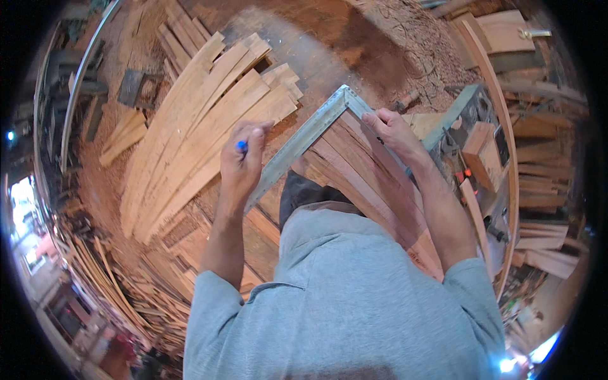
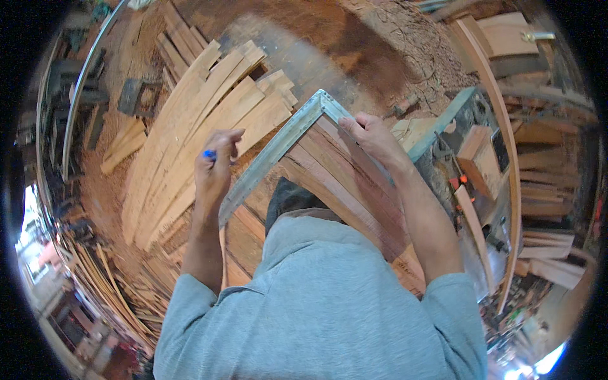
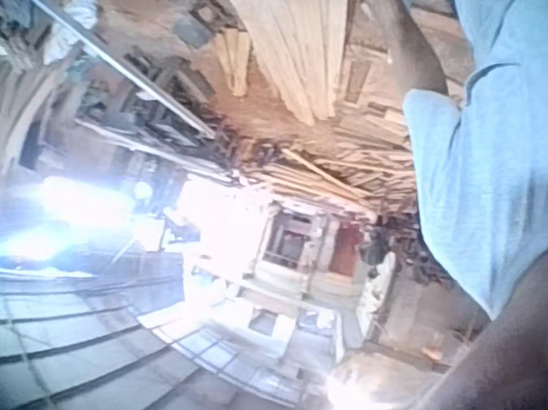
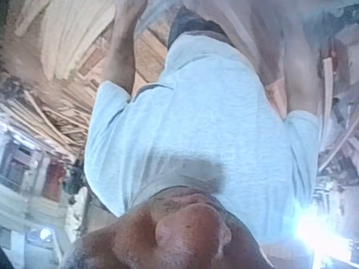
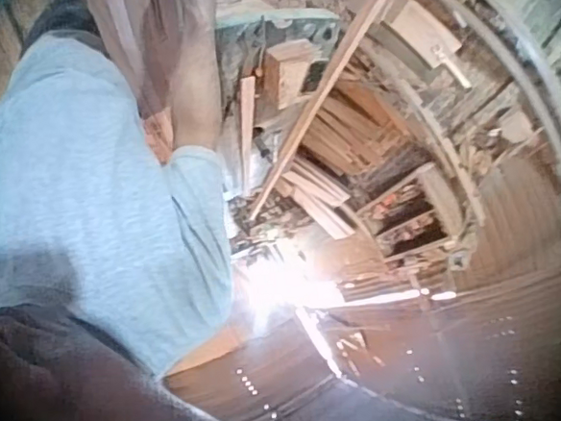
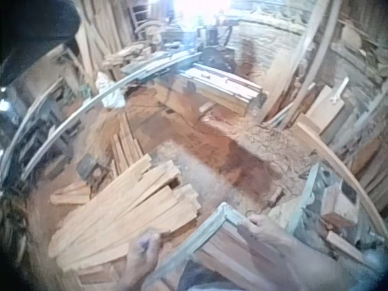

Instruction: The person measures and marks wooden planks using a tape measure, a square ruler, and a pen. They align the tools on the wood, mark measurement points, and draw straight lines to prepare the planks for cutting.

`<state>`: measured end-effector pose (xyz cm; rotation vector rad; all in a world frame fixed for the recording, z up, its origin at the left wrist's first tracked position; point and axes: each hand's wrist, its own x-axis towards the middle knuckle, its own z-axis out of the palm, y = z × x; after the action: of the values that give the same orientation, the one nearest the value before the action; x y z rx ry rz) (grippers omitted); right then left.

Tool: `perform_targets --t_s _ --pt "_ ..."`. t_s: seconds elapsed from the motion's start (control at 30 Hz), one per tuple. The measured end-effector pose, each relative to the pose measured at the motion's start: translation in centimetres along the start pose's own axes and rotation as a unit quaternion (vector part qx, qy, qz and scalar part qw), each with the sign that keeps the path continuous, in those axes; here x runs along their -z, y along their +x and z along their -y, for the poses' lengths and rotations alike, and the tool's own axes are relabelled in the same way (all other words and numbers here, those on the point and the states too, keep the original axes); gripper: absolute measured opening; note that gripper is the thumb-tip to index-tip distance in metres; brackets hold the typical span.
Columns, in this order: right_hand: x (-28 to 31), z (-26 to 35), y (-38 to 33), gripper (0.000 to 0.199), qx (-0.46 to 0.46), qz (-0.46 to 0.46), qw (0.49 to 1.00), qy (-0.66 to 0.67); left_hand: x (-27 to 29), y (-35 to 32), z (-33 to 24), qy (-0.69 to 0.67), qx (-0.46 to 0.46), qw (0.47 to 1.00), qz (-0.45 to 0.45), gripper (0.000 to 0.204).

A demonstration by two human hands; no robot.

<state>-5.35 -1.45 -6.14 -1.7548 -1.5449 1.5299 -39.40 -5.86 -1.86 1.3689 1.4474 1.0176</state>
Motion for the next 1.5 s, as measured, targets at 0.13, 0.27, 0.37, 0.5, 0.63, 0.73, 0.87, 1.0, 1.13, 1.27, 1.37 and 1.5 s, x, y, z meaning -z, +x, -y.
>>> perform_targets --t_s 0.13,0.27,0.37,0.5,0.63,0.73,0.87,1.0,1.13,1.27,1.37,1.5 --pt "0.0 -0.3 0.3 0.045 -0.027 -0.001 0.999 -0.022 -2.8 -0.4 -2.3 -0.048 -0.056 0.991 0.109 0.029" --pt "0.0 -0.4 0.2 0.045 -0.014 -0.014 1.0 -0.017 -7.6 -0.5 -3.2 0.107 -0.171 0.972 0.118 0.036" --pt "-0.2 -0.6 0.2 0.047 0.015 -0.025 0.999 -0.028 -9.5 0.2 -3.4 0.205 -0.222 0.948 0.102 0.036" --pt "-0.1 -1.0 0.5 0.048 0.008 -0.006 1.0 -0.001 -10.4 1.0 -3.6 0.262 -0.219 0.934 0.104 0.031" --pt "-0.2 -1.0 0.7 0.047 0.014 -0.009 1.0 -0.02 -10.9 1.8 -3.5 0.267 -0.236 0.928 0.108 0.031" --pt "-0.6 -0.7 0.2 0.045 0.013 -0.018 1.0 0.017 -11.2 2.2 -3.4 0.274 -0.239 0.925 0.111 0.03" --pt "-0.7 -0.1 -0.2 0.042 -0.001 -0.025 0.997 0.066 -10.6 1.8 -4.2 0.331 -0.198 0.912 0.138 0.028" --pt "-0.1 -0.1 0.0 0.04 -0.016 -0.013 0.999 -0.043 -9.2 0.2 -5.5 0.408 -0.125 0.887 0.176 0.028" --pt "-0.3 -0.1 0.0 0.041 -0.018 -0.008 1.0 0.014 -9.3 0.7 -5.2 0.306 -0.203 0.92 0.134 0.028" --pt "-0.6 -0.1 -0.1 0.044 -0.01 -0.005 1.0 0.028 -10.5 2.6 -4.3 0.325 -0.242 0.904 0.137 0.025" --pt "-0.2 -0.4 0.2 0.048 -0.01 -0.016 0.999 -0.028 -10.2 2.2 -4.4 0.354 -0.226 0.897 0.138 0.024" --pt "0.0 -0.8 0.5 0.051 -0.009 0.001 0.999 -0.046 -7.6 -1.0 -5.5 0.434 -0.162 0.871 0.164 0.022"
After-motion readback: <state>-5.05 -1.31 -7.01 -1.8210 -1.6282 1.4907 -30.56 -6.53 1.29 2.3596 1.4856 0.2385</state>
